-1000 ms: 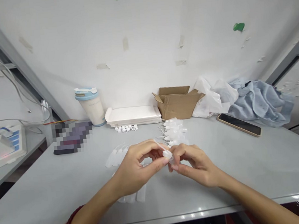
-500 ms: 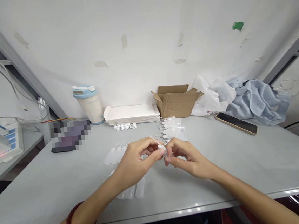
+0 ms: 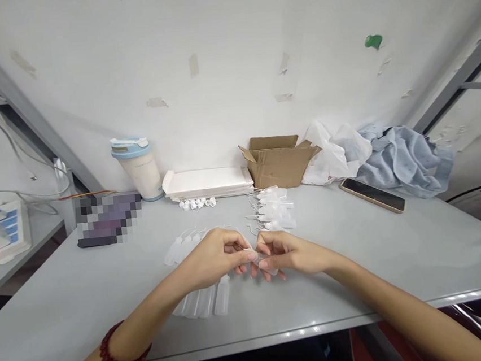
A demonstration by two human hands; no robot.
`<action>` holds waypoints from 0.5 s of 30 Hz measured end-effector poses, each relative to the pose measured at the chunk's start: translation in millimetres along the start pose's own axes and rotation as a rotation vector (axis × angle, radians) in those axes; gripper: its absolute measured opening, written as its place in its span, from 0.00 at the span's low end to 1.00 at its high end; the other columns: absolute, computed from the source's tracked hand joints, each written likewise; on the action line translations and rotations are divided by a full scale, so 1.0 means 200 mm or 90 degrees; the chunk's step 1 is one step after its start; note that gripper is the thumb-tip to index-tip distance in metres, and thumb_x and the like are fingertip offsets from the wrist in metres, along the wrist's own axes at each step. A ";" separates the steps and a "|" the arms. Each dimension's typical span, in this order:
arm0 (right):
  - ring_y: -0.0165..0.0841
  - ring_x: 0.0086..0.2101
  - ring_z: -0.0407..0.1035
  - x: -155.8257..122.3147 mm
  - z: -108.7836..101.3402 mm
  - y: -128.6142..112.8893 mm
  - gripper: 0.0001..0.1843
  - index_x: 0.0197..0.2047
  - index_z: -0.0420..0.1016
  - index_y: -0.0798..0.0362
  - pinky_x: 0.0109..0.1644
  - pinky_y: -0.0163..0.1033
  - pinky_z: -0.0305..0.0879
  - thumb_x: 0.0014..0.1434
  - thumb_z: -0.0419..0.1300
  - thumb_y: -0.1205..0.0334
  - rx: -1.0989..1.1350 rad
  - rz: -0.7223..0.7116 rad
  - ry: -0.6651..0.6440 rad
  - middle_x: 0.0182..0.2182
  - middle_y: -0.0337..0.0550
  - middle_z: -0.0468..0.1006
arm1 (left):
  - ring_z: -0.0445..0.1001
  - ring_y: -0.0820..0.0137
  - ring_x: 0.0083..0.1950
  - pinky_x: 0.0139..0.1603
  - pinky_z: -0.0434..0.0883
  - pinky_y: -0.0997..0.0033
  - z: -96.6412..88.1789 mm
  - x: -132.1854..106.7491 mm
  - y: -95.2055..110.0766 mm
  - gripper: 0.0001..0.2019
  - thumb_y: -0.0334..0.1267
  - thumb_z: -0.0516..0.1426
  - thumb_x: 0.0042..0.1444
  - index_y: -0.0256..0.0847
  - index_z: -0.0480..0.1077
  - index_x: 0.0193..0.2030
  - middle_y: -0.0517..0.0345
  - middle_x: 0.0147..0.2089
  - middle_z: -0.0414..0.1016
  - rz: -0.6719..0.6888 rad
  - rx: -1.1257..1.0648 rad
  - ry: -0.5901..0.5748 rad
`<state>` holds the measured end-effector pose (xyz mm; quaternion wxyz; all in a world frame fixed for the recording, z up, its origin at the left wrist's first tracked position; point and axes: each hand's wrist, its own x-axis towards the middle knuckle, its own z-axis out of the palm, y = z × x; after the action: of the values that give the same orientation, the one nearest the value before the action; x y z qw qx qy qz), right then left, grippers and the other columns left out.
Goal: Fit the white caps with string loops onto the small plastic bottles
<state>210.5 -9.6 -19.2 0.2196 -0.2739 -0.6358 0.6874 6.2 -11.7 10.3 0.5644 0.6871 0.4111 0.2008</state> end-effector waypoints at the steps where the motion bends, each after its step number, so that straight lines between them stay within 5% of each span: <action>1: 0.27 0.28 0.72 0.00 0.00 0.00 0.18 0.29 0.55 0.52 0.22 0.28 0.59 0.56 0.63 0.58 0.017 -0.011 0.000 0.27 0.38 0.73 | 0.73 0.70 0.29 0.30 0.69 0.73 0.00 0.00 0.01 0.09 0.41 0.60 0.53 0.37 0.73 0.30 0.57 0.27 0.77 0.007 -0.013 -0.001; 7: 0.27 0.27 0.72 0.02 0.00 0.01 0.20 0.28 0.53 0.52 0.22 0.29 0.60 0.56 0.64 0.58 0.077 -0.033 0.008 0.29 0.41 0.76 | 0.76 0.67 0.34 0.36 0.71 0.70 -0.01 0.00 0.02 0.08 0.41 0.61 0.52 0.38 0.74 0.32 0.56 0.28 0.78 0.031 -0.049 0.000; 15: 0.27 0.28 0.72 0.02 0.03 0.04 0.21 0.29 0.53 0.52 0.23 0.29 0.60 0.56 0.64 0.56 0.070 -0.038 0.029 0.29 0.42 0.76 | 0.70 0.72 0.24 0.25 0.66 0.75 -0.03 0.01 0.00 0.12 0.43 0.58 0.53 0.37 0.74 0.27 0.58 0.24 0.76 -0.014 0.054 0.014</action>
<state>204.1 -11.3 -26.6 0.2691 -0.2581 -0.5999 0.7079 2.6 -6.6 12.1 0.5325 0.7037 0.4328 0.1843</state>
